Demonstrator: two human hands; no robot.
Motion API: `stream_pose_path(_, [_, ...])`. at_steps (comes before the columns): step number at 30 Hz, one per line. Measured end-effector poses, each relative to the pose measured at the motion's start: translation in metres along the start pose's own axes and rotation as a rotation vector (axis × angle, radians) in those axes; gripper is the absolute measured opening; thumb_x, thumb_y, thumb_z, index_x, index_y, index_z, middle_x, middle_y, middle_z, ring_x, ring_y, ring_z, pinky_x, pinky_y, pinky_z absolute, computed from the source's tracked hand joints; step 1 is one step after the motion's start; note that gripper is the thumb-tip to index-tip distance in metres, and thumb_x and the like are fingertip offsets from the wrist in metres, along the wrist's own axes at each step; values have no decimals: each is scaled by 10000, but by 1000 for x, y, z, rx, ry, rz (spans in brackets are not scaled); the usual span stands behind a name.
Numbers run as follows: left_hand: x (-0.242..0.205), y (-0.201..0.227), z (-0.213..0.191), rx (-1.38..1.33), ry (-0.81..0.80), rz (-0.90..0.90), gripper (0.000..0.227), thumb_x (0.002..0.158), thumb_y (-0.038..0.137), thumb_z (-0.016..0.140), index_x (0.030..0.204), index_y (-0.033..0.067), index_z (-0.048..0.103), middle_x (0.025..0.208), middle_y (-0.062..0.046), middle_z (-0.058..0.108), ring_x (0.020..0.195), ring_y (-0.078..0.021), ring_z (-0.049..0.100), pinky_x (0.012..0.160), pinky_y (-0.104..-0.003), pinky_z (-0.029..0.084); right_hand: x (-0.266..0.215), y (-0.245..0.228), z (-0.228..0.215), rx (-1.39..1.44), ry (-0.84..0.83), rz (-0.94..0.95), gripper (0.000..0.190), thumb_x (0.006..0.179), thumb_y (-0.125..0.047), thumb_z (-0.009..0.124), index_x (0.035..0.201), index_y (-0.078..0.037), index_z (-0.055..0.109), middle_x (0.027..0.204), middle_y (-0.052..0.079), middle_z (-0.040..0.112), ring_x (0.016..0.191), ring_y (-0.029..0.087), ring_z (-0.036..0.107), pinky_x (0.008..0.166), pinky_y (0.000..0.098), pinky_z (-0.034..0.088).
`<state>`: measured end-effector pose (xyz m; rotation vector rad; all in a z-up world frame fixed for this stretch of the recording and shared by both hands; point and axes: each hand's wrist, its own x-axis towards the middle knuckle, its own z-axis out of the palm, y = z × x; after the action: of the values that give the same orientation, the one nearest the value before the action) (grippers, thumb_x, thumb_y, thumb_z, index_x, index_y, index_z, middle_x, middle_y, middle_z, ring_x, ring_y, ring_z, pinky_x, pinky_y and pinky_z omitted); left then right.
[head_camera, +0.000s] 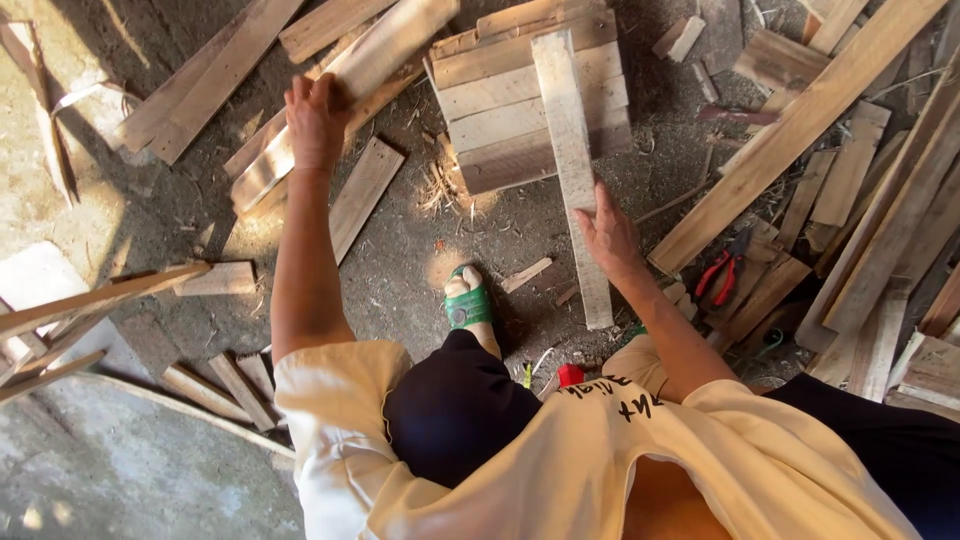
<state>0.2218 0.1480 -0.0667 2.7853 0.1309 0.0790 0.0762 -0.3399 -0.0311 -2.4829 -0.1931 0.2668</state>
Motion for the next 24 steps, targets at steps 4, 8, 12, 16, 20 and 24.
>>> stream_pose_path(4, [-17,52,-131,-402,216,285,563,856,-111,759,1356,82,586,1036,-89,518,877,-213,567,788,-331,618,4,-10,-10,5,-91,113,501,1019,-114,570,1441,-135,300,1127,159,679,669,259,664,454,346,572])
stream_pose_path(8, [-39,73,-212,-1109,-44,237,397,1091,201,667,1446,102,521,1220,-163,600,1053,-280,564,954,-486,574,2,-1,-2,-26,-93,100,372,1028,-160,592,1326,-55,396,1067,154,668,745,267,662,537,354,579])
stream_pose_path(12, [-37,67,-201,-1507,-125,215,315,1087,312,633,1367,175,590,1254,-54,601,1127,-200,577,1093,-451,534,0,-4,0,-53,-37,83,310,1039,-156,599,1260,-68,401,950,138,677,619,242,621,430,337,511])
stream_pose_path(16, [-44,56,-156,-1833,-161,13,601,1059,252,637,1605,203,392,1369,-116,663,1194,-228,648,1161,-445,569,0,-13,-5,-67,-73,143,287,1050,-181,593,1220,-59,396,912,151,679,574,250,613,409,350,511])
stream_pose_path(20, [-49,57,-137,-1838,-208,85,443,1107,236,573,1539,228,477,1320,-78,647,1152,-201,616,1134,-451,546,1,-10,-3,-84,-109,189,319,1066,-226,567,1258,-74,363,901,139,658,557,241,592,396,341,487])
stream_pose_path(24, [-58,79,-154,-1789,-258,111,453,1075,272,593,1500,174,472,1258,-91,646,1155,-237,626,1122,-446,528,4,-4,2,-80,-73,150,326,1058,-218,592,1237,-62,369,867,127,637,546,230,572,396,342,477])
